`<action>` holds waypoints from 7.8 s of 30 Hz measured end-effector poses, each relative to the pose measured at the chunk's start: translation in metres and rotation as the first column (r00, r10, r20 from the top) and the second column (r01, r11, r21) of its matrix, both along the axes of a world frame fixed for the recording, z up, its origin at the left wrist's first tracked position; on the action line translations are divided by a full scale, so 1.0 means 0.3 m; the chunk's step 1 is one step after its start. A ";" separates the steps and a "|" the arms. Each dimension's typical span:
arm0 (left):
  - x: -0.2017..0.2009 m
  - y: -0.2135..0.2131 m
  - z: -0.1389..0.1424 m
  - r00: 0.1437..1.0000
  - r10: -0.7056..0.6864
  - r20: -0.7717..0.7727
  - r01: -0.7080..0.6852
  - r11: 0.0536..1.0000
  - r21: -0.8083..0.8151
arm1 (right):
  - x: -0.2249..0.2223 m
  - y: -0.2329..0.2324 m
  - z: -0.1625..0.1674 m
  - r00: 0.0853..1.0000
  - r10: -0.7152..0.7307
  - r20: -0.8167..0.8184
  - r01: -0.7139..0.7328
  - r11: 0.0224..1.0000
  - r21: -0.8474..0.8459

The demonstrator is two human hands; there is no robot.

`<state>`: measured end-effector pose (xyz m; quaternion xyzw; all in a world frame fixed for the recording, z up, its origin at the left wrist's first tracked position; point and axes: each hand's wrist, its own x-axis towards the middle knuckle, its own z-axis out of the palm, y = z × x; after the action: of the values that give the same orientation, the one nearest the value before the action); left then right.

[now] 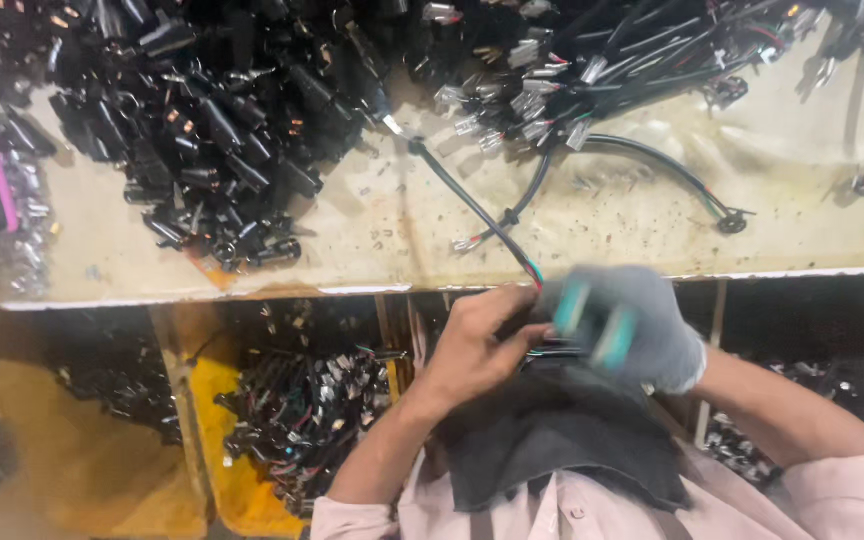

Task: The person repeatedly picks up black electrical wires from a pile on a workbench, uses a teal-handled tool to strip the insulation from the ends, and places the processed wires into a yellow bin below. The camera shakes frequently throughout the clip.

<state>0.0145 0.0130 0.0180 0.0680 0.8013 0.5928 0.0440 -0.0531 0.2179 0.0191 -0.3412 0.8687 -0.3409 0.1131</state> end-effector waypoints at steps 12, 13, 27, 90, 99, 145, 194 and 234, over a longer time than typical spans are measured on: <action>-0.050 0.052 -0.099 0.980 0.133 0.146 -0.162 0.964 0.210 | 0.033 0.012 0.023 0.888 -0.459 -0.019 0.441 0.864 -0.242; -0.080 0.058 -0.128 0.943 0.149 0.298 -0.244 0.919 0.311 | 0.029 0.029 0.027 0.868 -0.494 -0.058 0.469 0.852 -0.232; 0.031 -0.064 -0.058 0.911 0.349 0.221 -0.402 0.628 0.667 | -0.027 -0.109 -0.007 0.960 -0.095 -0.262 0.114 0.992 0.059; 0.093 0.075 0.029 0.965 -0.187 -0.182 0.141 0.961 -0.239 | 0.043 0.035 0.096 0.739 -0.164 0.654 0.621 0.543 -0.565; 0.010 -0.297 0.049 0.935 -0.311 -0.172 0.151 0.786 -0.600 | -0.083 0.336 -0.043 0.889 -0.236 -0.393 0.392 0.835 0.386; 0.053 0.117 -0.011 0.991 -0.049 0.124 0.034 0.992 0.123 | 0.150 0.123 -0.027 0.880 -0.266 0.394 0.422 0.819 -0.390; -0.206 -0.411 -0.300 0.523 0.633 -0.571 -0.785 0.096 -0.613 | -0.357 -0.164 -0.109 0.663 -0.508 -0.550 0.459 0.856 -0.239; 0.069 -0.005 -0.069 0.878 -0.124 0.463 -0.166 0.827 0.537 | -0.079 0.040 0.026 0.881 -0.405 0.244 0.405 0.913 0.051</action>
<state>0.0351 0.0115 -0.0026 -0.0799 0.5555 0.8000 0.2120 -0.0769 0.2298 0.0268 -0.1070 0.8992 -0.3977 0.1474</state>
